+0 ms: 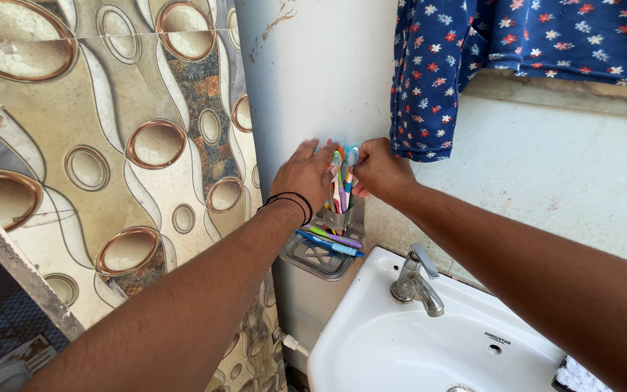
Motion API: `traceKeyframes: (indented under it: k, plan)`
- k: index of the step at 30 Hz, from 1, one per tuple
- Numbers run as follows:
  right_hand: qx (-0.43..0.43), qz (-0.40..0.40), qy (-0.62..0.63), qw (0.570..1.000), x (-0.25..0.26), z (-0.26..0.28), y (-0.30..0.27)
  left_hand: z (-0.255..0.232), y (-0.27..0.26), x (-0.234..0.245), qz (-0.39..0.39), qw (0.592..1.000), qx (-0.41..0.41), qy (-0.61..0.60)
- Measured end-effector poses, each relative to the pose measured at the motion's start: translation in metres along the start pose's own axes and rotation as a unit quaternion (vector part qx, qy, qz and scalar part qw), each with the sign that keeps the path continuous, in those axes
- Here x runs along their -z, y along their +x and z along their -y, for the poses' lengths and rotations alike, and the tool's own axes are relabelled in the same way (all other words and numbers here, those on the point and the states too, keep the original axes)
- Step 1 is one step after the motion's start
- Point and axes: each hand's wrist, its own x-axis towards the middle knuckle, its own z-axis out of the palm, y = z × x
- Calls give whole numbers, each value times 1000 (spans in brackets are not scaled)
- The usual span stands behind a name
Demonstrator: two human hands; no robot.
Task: The person rinses two toothbrushes under running water at a sink, then places them into a wall-mounted holder. They continue to pick up additional toothbrushes from the sink area and arrange them in the holder.
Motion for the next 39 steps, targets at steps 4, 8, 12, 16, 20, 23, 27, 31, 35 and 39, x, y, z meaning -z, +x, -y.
traceKeyframes:
  k: [4, 8, 12, 16, 20, 23, 27, 31, 35, 39]
  plan:
    - [-4, 2, -10, 1000, -1, -2, -1, -4, -2, 6, 8, 1000, -3, -11]
    - [3, 5, -3, 1000, 0, -1, 2, -13, 5, 15, 57, 996, 58, -33]
    - [-26, 2, -6, 1000, -4, 2, 3, -13, 9, 20, 64, 993, 65, -73]
    - [-24, 1, 38, 999, -4, -1, 4, -8, 10, 14, 2, 995, -12, -95]
    - [-23, 5, 17, 1000, -4, -1, 8, -2, 16, 12, 13, 996, -5, -90]
    - [-35, 0, 8, 999, -6, -2, 7, -2, 16, 11, 8, 996, -8, -92]
    - [-16, -5, 5, 1000, -8, -2, 7, -4, 18, 15, 16, 997, 1, -81]
    - [-16, 0, -7, 1000, -8, -1, 7, -6, 19, 16, 52, 997, 26, -59]
    - [-24, 10, -31, 999, -8, 2, 13, -5, 16, 9, 38, 997, 25, -58]
    - [-17, -4, -28, 999, -10, 0, 16, -2, 14, 1, 13, 999, 14, -46]
